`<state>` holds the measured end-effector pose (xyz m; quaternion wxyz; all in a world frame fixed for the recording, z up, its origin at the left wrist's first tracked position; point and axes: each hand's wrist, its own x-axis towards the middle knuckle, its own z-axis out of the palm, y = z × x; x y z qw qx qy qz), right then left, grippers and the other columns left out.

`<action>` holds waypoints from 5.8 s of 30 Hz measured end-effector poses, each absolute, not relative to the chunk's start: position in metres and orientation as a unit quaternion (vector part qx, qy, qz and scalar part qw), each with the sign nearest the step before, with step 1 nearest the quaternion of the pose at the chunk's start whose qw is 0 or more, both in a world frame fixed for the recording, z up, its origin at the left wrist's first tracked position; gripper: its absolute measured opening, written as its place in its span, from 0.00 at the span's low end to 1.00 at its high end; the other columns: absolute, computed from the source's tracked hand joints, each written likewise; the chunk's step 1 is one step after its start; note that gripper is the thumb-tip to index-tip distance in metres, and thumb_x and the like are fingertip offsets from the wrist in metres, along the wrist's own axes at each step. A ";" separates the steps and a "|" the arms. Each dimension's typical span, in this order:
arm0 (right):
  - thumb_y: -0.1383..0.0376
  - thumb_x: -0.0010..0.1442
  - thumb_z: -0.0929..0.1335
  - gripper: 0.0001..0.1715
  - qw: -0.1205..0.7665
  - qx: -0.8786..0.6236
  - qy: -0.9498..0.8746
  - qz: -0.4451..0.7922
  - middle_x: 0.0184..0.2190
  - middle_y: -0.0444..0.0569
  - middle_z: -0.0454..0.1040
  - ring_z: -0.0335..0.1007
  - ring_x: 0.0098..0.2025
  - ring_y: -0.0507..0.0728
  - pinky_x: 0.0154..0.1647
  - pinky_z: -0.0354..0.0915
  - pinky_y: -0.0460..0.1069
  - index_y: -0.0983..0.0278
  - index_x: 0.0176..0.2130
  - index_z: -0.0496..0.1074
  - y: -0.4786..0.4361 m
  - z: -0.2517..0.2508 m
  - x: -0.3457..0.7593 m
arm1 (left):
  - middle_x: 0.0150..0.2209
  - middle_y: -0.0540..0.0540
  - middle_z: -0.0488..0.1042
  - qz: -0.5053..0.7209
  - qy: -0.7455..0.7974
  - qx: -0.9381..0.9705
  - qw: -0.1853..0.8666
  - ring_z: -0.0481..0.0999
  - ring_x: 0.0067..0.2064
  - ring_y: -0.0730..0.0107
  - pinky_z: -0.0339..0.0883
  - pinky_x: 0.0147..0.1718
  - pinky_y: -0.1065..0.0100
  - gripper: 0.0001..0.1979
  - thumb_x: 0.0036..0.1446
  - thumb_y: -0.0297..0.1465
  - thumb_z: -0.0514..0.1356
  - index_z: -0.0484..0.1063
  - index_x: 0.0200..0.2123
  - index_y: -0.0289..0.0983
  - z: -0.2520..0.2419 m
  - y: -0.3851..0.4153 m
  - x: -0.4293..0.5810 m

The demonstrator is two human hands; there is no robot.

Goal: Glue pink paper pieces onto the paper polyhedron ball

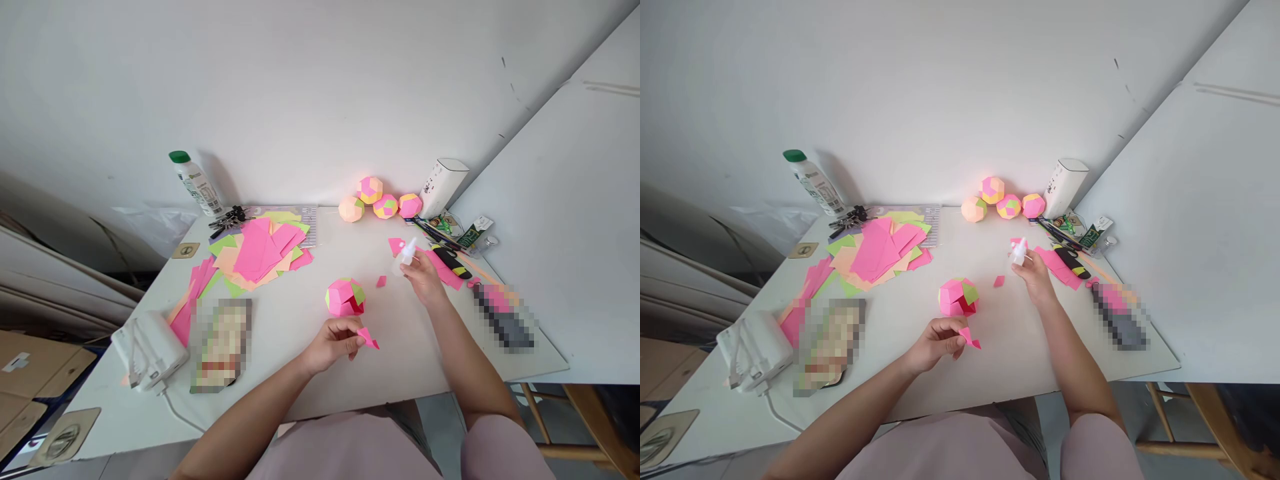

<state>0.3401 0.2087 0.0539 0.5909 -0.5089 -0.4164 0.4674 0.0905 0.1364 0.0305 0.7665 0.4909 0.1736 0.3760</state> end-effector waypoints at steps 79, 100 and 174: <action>0.58 0.52 0.71 0.11 0.485 -0.442 -0.450 0.606 0.21 0.41 0.72 0.71 0.22 0.53 0.18 0.62 0.45 0.62 0.30 0.68 0.151 0.039 0.268 | 0.56 0.35 0.58 0.367 0.403 0.770 0.333 0.61 0.58 0.47 0.61 0.53 0.46 0.37 0.47 0.49 0.64 0.58 0.56 0.40 0.002 0.166 0.080; 0.57 0.51 0.73 0.13 0.490 -0.456 -0.460 0.584 0.24 0.42 0.71 0.70 0.23 0.51 0.19 0.70 0.46 0.64 0.28 0.70 0.151 0.044 0.277 | 0.56 0.38 0.58 0.369 0.351 0.725 0.464 0.63 0.56 0.51 0.64 0.50 0.53 0.41 0.47 0.45 0.66 0.52 0.59 0.42 -0.003 0.165 0.081; 0.60 0.49 0.73 0.11 0.456 -0.444 -0.474 0.608 0.18 0.40 0.71 0.64 0.18 0.48 0.18 0.62 0.45 0.65 0.26 0.72 0.150 0.044 0.274 | 0.60 0.31 0.53 0.335 0.323 0.864 0.192 0.61 0.59 0.47 0.67 0.49 0.49 0.36 0.58 0.51 0.51 0.45 0.64 0.42 -0.001 0.168 0.077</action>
